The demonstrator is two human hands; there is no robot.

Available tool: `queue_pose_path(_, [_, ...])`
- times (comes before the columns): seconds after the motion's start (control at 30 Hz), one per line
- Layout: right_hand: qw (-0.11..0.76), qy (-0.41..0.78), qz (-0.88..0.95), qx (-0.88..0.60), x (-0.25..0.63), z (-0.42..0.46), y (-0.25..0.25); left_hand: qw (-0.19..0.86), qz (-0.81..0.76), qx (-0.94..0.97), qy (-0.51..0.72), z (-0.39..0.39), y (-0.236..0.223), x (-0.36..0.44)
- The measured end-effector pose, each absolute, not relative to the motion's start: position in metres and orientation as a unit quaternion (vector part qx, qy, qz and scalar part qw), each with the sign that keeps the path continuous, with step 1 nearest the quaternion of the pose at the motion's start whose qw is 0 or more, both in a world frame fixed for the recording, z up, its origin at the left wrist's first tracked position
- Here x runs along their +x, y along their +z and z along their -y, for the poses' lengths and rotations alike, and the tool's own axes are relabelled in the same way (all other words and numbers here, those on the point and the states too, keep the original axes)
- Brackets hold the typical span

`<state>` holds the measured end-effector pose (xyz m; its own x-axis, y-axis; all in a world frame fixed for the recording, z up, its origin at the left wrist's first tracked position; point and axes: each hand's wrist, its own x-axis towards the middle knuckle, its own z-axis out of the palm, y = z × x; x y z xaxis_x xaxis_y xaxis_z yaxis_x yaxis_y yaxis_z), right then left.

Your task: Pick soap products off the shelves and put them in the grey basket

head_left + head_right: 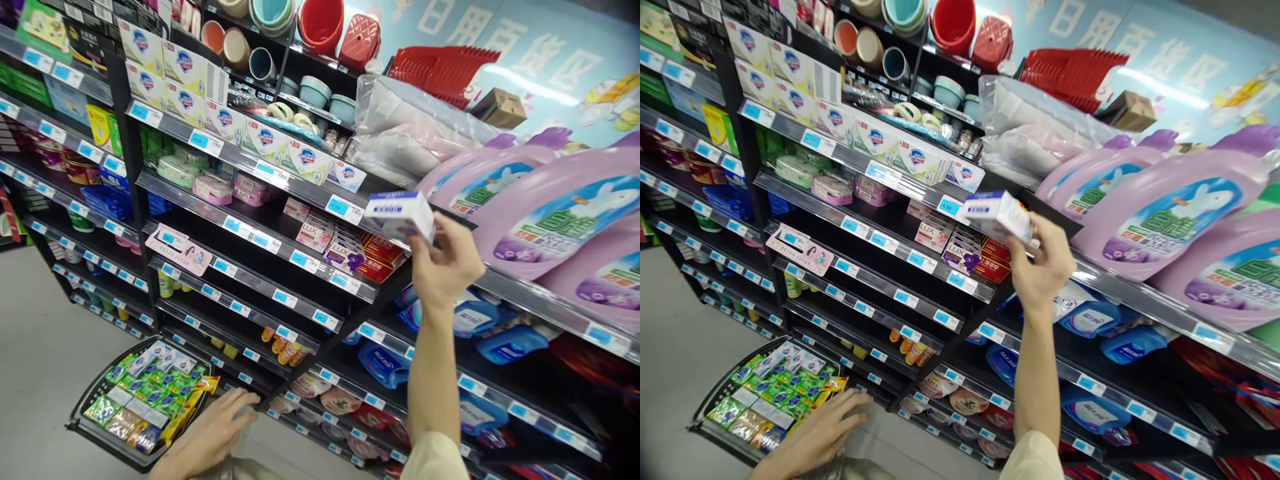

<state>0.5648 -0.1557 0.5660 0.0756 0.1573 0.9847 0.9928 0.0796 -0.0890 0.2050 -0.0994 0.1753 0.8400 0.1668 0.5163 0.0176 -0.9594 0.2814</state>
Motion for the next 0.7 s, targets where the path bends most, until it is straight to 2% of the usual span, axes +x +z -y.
queue_pose_path(0.2, [0.329, -0.414, 0.554, -0.643, 0.592, 0.089, 0.652, 0.152, -0.07, 0.954, 0.251, 0.102, 0.162, 0.196])
queue_pose_path(0.4, [0.192, -0.289, 0.588, -0.731, 0.625, 0.011, 0.68, 0.146, -0.08, 0.961, 0.222, 0.097, 0.148, 0.198])
queue_pose_path(0.5, [0.165, -0.258, 0.587, -0.75, 0.635, -0.02, 0.684, 0.123, -0.066, 0.96, 0.241, 0.089, 0.133, 0.201])
queue_pose_path(0.7, [0.167, -0.269, 0.562, -0.764, 0.639, -0.058, 0.692, 0.063, -0.062, 0.961, 0.264, 0.076, 0.089, 0.2])
